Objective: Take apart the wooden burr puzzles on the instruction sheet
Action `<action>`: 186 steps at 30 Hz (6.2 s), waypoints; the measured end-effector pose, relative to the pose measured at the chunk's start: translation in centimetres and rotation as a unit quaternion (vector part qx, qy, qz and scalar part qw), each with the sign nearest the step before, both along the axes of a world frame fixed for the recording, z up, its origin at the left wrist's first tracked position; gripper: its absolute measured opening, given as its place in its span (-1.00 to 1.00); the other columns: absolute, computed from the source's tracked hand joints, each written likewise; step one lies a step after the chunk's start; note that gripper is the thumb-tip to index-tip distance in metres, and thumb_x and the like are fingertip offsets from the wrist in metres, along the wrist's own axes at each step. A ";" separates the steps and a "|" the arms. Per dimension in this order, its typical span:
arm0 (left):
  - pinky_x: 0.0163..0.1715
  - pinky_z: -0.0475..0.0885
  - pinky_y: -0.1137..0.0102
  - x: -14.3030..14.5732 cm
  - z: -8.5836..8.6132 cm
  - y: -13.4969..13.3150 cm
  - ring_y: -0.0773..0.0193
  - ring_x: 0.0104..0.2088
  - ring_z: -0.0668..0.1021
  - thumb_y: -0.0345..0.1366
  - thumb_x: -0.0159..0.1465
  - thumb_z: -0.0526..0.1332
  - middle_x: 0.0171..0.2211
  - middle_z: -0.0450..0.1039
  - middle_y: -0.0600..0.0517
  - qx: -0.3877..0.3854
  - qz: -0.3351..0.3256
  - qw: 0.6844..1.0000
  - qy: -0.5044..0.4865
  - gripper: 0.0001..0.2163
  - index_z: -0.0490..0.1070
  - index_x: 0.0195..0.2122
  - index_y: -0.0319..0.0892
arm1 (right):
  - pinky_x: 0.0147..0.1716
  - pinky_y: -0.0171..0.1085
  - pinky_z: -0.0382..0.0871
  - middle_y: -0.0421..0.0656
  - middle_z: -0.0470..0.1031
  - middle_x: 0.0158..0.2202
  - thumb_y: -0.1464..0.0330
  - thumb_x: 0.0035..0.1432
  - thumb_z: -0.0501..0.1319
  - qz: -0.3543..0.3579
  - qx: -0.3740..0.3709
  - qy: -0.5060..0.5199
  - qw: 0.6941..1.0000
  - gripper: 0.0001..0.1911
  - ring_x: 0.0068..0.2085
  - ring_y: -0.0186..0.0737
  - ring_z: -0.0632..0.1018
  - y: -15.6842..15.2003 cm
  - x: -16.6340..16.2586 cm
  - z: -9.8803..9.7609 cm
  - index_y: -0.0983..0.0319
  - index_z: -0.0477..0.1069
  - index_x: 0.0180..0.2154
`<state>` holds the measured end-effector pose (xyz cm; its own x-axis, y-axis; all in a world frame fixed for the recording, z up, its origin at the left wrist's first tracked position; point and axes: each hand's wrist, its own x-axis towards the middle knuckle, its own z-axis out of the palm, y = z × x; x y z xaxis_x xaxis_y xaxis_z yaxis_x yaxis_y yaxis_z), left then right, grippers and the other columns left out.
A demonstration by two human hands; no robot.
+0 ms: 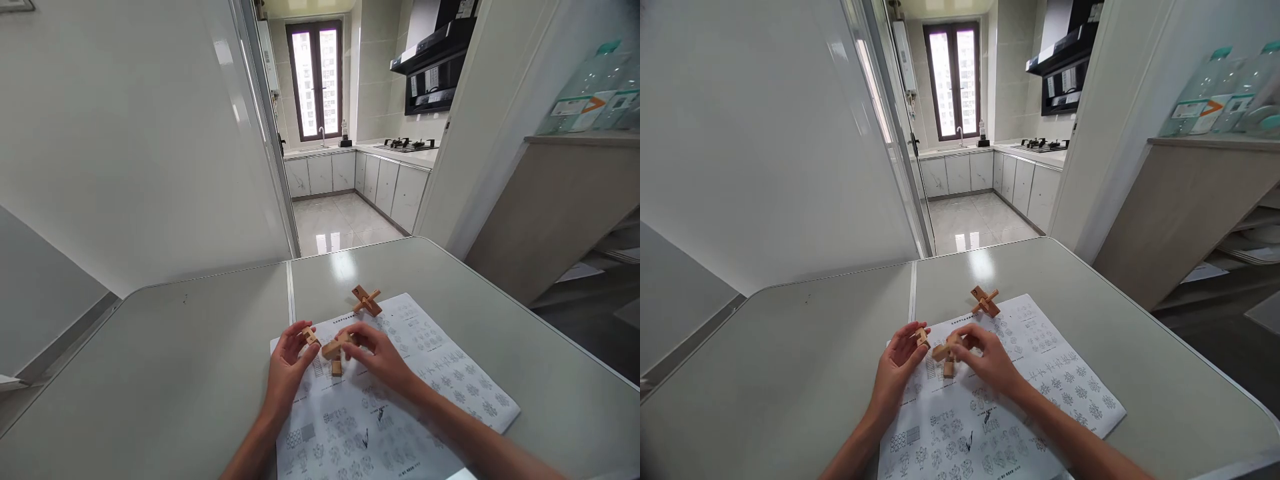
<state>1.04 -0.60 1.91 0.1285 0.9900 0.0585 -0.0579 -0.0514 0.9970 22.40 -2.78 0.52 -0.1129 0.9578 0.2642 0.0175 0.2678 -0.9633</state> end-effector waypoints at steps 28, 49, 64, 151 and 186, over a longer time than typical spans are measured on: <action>0.22 0.43 0.03 -1.1 -0.6 0.0 -0.02 0.16 0.52 -0.43 0.15 0.37 0.16 0.48 -0.07 0.173 -0.177 0.923 0.296 -0.40 0.37 0.23 0.03 | -0.46 -0.25 0.32 -0.23 0.50 -0.50 0.05 0.24 0.28 -0.099 -0.091 -0.167 0.977 -0.67 -0.46 -0.16 0.53 1.2 0.7 -1.9 0.19 0.47 -0.22; 0.22 0.41 -0.03 -0.7 -1.7 -0.3 -0.09 0.19 0.49 -0.32 0.20 0.42 0.20 0.45 -0.10 0.206 -0.182 0.903 0.331 -0.39 0.30 0.27 0.04 | -0.40 -0.22 0.42 -0.16 0.59 -0.38 0.13 0.32 0.23 -0.063 -0.037 -0.194 0.978 -0.64 -0.41 -0.15 0.56 0.6 0.0 -2.4 0.21 0.52 0.01; 0.15 0.45 -0.02 -0.4 -1.5 -0.5 -0.12 0.13 0.53 -0.26 0.14 0.49 0.15 0.50 -0.07 0.226 -0.164 0.899 0.337 -0.34 0.33 0.26 0.09 | -0.44 -0.21 0.48 -0.13 0.60 -0.28 0.04 0.42 0.09 0.038 -0.059 -0.125 0.990 -0.56 -0.44 -0.18 0.58 0.1 -0.4 -1.5 0.17 0.51 0.06; -0.49 0.30 0.45 0.4 -2.8 -1.8 0.34 -0.53 0.55 -0.43 0.33 0.16 -0.45 0.56 0.09 0.392 -0.189 0.779 0.452 -0.87 0.48 -0.21 -0.11 | -0.66 -0.39 0.28 -0.26 0.35 -0.46 0.01 0.21 0.36 0.006 -0.269 0.405 0.874 -0.62 -0.58 -0.39 0.26 3.6 2.3 -3.3 0.19 0.58 -0.18; -0.39 0.41 0.45 0.0 -1.5 -1.4 0.31 -0.33 0.52 0.13 0.11 0.45 -0.05 0.45 -0.08 0.044 -0.206 0.974 0.079 -0.13 0.16 0.36 -0.05 | -0.49 -0.30 0.07 -0.29 0.23 -0.56 0.46 0.14 0.18 0.056 0.112 -0.238 0.963 -0.82 -0.55 -0.33 0.21 -0.9 -0.3 -2.9 0.17 0.35 -0.50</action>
<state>1.03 -2.01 0.44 0.5275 0.8450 0.0879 0.0624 -0.1418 0.9879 22.11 -3.65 -2.37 -0.3722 0.8577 0.3547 0.4012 0.4933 -0.7718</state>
